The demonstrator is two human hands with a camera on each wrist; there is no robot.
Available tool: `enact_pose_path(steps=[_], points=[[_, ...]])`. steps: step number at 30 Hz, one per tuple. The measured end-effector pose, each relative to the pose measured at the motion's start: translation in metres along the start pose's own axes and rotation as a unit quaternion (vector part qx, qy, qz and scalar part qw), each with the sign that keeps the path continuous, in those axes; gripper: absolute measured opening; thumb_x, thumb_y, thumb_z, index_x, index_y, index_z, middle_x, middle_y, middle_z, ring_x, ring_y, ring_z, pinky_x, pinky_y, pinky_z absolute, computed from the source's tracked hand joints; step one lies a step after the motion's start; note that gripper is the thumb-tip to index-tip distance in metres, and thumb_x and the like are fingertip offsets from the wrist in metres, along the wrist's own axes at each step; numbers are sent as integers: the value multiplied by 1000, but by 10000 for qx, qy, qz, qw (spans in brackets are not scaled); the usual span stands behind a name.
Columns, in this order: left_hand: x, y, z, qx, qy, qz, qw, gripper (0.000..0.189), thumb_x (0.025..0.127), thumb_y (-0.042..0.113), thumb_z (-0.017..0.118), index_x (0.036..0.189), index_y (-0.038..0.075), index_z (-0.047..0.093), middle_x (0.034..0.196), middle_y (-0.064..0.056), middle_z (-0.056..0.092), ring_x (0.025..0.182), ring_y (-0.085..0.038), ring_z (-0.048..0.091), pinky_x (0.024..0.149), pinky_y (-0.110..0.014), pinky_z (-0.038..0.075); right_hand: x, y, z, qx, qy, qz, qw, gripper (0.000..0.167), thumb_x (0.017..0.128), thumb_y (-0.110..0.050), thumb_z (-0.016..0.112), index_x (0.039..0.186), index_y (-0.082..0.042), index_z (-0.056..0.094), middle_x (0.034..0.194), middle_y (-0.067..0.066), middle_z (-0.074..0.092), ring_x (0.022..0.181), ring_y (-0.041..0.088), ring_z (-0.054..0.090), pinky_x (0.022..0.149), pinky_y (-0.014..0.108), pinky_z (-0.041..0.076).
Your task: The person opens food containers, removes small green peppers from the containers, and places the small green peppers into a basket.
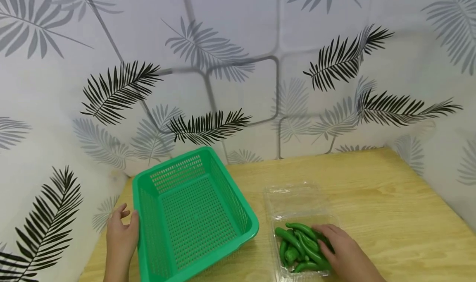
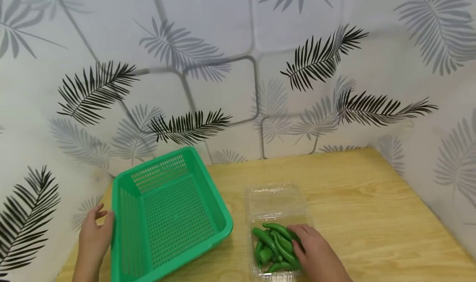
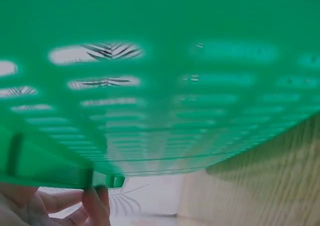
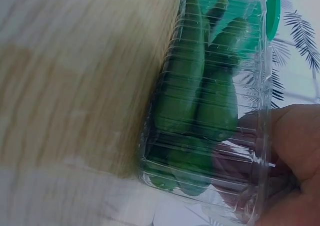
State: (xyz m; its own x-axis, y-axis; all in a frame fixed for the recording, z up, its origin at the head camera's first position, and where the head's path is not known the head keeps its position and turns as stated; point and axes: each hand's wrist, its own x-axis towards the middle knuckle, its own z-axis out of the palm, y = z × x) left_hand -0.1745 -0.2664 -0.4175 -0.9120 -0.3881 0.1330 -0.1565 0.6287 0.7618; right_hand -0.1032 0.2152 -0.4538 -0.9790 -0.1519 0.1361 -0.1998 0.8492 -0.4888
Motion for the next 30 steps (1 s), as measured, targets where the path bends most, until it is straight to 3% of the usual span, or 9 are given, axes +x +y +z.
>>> enact_pose_path(steps=[9, 16, 22, 30], points=[[2, -6, 2, 96, -306, 3, 9995, 54, 99, 30, 36, 142, -3, 30, 116, -24, 51, 90, -34, 55, 62, -33, 45, 6, -2, 5, -210, -99, 16, 9997, 33, 83, -8, 68, 115, -6, 62, 104, 4, 62, 97, 23, 59, 81, 42, 48], [2, -11, 12, 56, -123, 104, 9999, 52, 99, 31, 35, 140, -1, 36, 94, -17, 55, 74, -26, 53, 61, -34, 41, 9, -1, 7, -343, -224, 34, 9992, 29, 84, -11, 68, 112, -4, 64, 103, 5, 64, 96, 25, 60, 82, 44, 48], [3, -11, 16, 67, -99, 57, 9999, 54, 99, 34, 34, 141, 0, 35, 88, -14, 53, 73, -26, 49, 63, -35, 39, 6, -2, 3, -343, 169, -163, 9991, 29, 82, -10, 70, 110, -5, 65, 102, 5, 64, 95, 25, 60, 79, 44, 49], [3, -11, 14, 125, -81, 56, 9999, 55, 99, 35, 32, 142, 0, 33, 71, -8, 48, 57, -20, 43, 54, -33, 36, 9, -10, -12, -218, 857, -630, 9941, 33, 82, -9, 70, 114, -8, 63, 105, 3, 62, 95, 22, 60, 74, 39, 51]])
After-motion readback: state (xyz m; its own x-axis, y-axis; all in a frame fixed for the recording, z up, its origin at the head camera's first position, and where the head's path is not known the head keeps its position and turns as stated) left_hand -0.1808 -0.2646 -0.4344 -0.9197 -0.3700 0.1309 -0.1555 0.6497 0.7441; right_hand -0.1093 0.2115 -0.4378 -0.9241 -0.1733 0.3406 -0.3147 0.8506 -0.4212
